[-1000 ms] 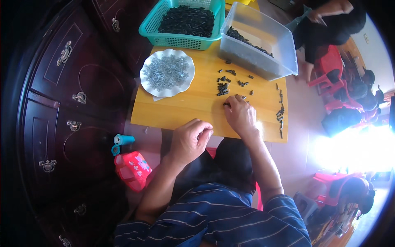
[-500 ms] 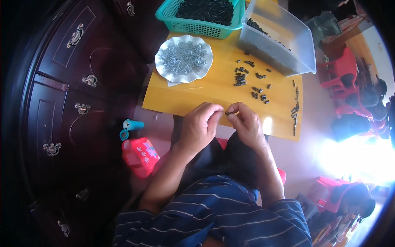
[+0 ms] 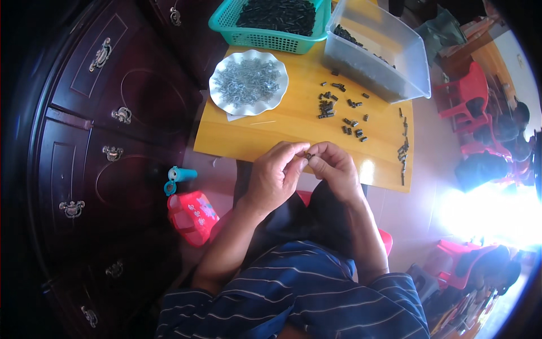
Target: The person picks up a small black plastic component and a metal pin, then presses the pin into the plastic component by hand before placing the assembly on the table.
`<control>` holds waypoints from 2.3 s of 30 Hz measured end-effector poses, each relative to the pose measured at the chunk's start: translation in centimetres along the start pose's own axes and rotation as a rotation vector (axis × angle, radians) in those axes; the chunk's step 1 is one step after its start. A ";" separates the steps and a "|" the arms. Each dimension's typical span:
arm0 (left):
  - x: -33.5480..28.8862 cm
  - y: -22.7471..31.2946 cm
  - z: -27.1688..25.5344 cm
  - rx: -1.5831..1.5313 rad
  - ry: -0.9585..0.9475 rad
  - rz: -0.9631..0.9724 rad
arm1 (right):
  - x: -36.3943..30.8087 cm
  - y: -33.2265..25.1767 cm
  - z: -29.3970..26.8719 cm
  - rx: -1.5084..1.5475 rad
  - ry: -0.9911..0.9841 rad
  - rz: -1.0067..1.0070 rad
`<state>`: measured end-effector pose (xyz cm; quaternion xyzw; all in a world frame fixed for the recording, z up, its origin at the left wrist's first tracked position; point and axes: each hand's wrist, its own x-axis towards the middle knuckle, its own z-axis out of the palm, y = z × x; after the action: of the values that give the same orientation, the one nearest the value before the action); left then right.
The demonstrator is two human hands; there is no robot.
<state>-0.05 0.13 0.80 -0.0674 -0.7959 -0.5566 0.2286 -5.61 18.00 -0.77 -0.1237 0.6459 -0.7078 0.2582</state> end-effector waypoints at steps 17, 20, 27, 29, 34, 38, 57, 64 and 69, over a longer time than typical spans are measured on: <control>0.3 -0.6 -0.1 -0.302 -0.048 -0.024 | 0.0 -1.0 0.2 0.242 -0.047 -0.027; -0.3 -1.1 0.3 -0.416 0.008 -0.165 | -0.1 -1.7 0.4 0.151 -0.007 -0.040; -0.8 -0.1 -0.9 -0.289 -0.057 -0.208 | -1.2 -2.5 1.3 -0.011 0.092 -0.124; -1.2 -0.1 -0.7 -0.284 -0.041 -0.193 | -1.7 -2.8 1.6 -0.057 0.088 -0.152; -1.3 -0.1 -0.5 -0.295 -0.016 -0.201 | -2.1 -3.6 2.4 -0.226 0.090 -0.211; -0.9 -0.4 -0.5 -0.335 -0.032 -0.228 | -1.8 -4.2 2.3 -0.262 0.135 -0.200; -0.6 -0.2 -0.6 -0.315 -0.037 -0.146 | -1.8 -3.6 1.6 -0.124 0.177 -0.171; -0.5 -0.2 -0.5 -0.234 -0.041 -0.086 | -1.5 -2.9 1.2 -0.298 0.209 -0.206; -0.5 -0.1 -0.2 -0.172 -0.019 -0.087 | -1.3 -1.9 1.2 -0.310 0.210 -0.241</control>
<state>0.40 -0.03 0.53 -0.0575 -0.7495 -0.6316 0.1900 -4.28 17.73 1.51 -0.1637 0.7509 -0.6347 0.0811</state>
